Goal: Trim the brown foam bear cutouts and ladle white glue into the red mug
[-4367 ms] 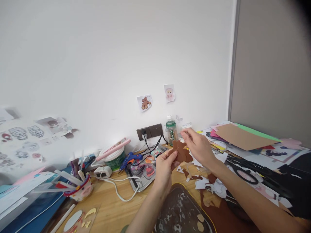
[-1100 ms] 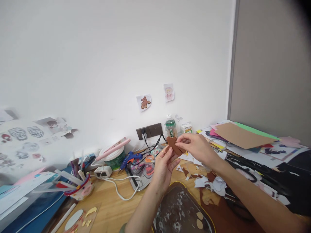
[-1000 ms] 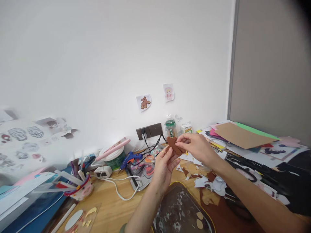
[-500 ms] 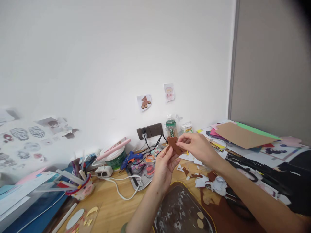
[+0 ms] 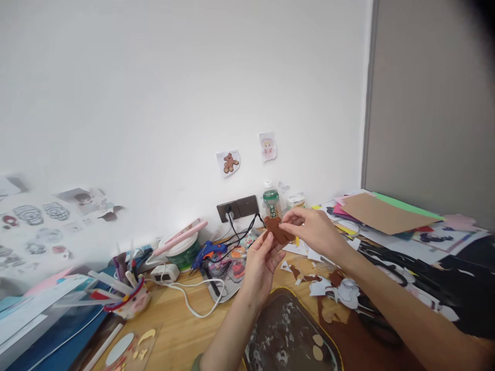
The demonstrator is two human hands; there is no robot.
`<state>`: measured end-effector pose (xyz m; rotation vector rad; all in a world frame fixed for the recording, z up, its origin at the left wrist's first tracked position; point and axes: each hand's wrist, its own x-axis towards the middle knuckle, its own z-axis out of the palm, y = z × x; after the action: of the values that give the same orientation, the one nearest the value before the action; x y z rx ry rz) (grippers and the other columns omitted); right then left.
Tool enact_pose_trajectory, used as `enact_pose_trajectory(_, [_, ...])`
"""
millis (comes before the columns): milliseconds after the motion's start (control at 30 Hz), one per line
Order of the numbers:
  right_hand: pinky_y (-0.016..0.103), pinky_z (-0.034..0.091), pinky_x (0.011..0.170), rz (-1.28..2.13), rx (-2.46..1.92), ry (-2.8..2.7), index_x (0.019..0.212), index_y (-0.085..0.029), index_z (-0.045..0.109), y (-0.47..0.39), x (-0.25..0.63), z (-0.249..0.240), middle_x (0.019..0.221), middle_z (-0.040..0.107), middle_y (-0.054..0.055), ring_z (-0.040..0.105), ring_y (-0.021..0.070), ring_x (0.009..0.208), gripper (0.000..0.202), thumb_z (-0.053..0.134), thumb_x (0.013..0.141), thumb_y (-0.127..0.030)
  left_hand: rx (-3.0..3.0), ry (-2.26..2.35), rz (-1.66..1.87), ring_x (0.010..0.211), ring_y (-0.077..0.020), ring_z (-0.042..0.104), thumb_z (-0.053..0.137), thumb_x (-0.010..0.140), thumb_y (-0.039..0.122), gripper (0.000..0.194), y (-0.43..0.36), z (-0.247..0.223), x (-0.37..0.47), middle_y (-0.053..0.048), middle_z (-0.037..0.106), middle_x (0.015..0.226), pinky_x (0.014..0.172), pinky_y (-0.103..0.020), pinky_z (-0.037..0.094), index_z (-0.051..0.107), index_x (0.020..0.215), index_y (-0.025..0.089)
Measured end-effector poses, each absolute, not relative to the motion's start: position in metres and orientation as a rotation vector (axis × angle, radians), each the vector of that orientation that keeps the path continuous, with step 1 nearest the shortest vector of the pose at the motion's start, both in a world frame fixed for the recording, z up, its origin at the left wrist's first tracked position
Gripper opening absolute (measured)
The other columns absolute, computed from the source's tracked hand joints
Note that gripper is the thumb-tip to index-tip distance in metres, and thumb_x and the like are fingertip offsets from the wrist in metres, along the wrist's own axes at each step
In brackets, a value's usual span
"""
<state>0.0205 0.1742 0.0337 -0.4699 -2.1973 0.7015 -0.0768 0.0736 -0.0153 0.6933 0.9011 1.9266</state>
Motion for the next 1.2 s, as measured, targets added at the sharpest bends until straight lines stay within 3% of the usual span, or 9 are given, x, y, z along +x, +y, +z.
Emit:
enact_pose_trajectory(500, [0.022,0.041,0.061,0.633,-0.374,-2.133,0.085,-0.024,0.062,0.172,0.0202,0.0337,0.077,0.062,-0.003,0.056,0.0116,0.068,0.014,0.055,0.073,-0.022,0.7,0.89,1.922,0.088,-0.0137,0.059,0.055,0.075,0.025,0.025,0.0728,-0.0127,-0.076,-0.008,0.061,0.102,0.062,-0.014,0.047,0.056,0.098,0.016])
enact_pose_trajectory(833, [0.022,0.04,0.061,0.563,-0.325,-2.158,0.085,-0.023,0.064,0.1699,0.0212,0.0339,0.084,0.062,-0.001,0.055,0.0124,0.071,0.016,0.052,0.075,-0.02,0.685,0.886,1.924,0.091,-0.0155,0.058,0.056,0.074,0.026,0.029,0.0733,-0.0134,-0.0751,-0.008,0.06,0.103,0.061,-0.014,0.047,0.055,0.101,0.017])
enact_pose_trajectory(1200, [0.023,0.041,0.065,0.712,-0.38,-2.139,0.082,-0.022,0.064,0.172,0.0213,0.0345,0.082,0.064,-0.001,0.057,0.0135,0.074,0.014,0.054,0.072,-0.023,0.753,0.936,1.908,0.092,-0.0148,0.057,0.055,0.075,0.027,0.029,0.0741,-0.0155,-0.0756,-0.007,0.058,0.108,0.062,-0.014,0.046,0.056,0.103,0.02])
